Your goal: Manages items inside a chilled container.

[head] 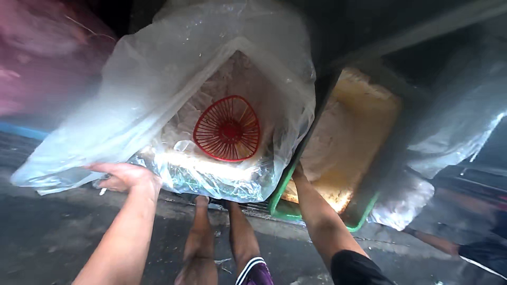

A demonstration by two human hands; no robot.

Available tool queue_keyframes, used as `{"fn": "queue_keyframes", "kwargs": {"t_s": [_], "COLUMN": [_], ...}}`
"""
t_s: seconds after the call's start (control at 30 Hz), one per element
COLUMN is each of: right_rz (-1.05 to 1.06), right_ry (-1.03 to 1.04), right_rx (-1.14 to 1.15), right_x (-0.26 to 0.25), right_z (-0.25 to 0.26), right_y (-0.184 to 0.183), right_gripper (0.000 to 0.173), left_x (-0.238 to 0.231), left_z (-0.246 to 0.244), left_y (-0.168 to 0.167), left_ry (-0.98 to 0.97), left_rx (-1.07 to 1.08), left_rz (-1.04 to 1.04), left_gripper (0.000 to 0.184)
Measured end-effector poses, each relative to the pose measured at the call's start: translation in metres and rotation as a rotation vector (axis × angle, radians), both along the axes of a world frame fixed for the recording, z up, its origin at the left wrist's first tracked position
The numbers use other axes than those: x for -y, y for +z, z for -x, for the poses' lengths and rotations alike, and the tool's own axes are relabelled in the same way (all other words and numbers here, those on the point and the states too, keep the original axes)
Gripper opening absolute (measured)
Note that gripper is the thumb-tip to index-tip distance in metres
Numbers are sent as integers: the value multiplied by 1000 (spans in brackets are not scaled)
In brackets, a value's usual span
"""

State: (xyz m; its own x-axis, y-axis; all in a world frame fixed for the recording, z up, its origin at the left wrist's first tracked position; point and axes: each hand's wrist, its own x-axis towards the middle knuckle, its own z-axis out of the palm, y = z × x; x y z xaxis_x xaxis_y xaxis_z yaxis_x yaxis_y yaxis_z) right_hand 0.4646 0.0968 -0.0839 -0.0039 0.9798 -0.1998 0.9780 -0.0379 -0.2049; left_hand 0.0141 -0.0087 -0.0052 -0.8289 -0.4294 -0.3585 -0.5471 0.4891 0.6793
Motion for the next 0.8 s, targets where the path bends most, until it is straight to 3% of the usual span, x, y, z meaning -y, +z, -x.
{"fn": "queue_keyframes", "kwargs": {"t_s": [0.03, 0.07, 0.2, 0.3, 0.4, 0.47, 0.53, 0.63, 0.73, 0.8], "right_rz": [29, 90, -160, -108, 265, 357, 236, 31, 146, 318], "right_ry": [-121, -260, -576, -478, -298, -180, -139, -86, -114, -153], "right_rx": [-163, -250, -466, -709, -919, -985, -871, -603, -387, -208], "right_x": [3, -1, -9, 0, -7, -11, -2, 25, 43, 47], "right_z": [-24, -39, -4, 53, 112, 138, 147, 113, 48, 2], "right_y": [-23, -18, 103, 176, 213, 219, 223, 212, 188, 168], "right_gripper": [42, 42, 41, 33, 37, 58, 68, 52, 47, 49], "left_x": [0, -1, -9, -4, -2, -4, -2, 8, 14, 22], "left_z": [-1, -3, -2, 0, -3, -5, -5, -4, -2, -6], "left_y": [1, 4, 9, 5, 5, 9, 10, -2, -17, -13], "left_ry": [0, -3, 27, -2, -86, -124, -155, -191, -223, -359], "left_rx": [1, 18, 27, 23, 29, 35, 60, 98, 139, 244], "left_rz": [10, 13, 29, 80, 84, 95, 98, 99, 168, 192], "left_gripper": [85, 84, 85, 87, 85, 84, 84, 83, 74, 63]}}
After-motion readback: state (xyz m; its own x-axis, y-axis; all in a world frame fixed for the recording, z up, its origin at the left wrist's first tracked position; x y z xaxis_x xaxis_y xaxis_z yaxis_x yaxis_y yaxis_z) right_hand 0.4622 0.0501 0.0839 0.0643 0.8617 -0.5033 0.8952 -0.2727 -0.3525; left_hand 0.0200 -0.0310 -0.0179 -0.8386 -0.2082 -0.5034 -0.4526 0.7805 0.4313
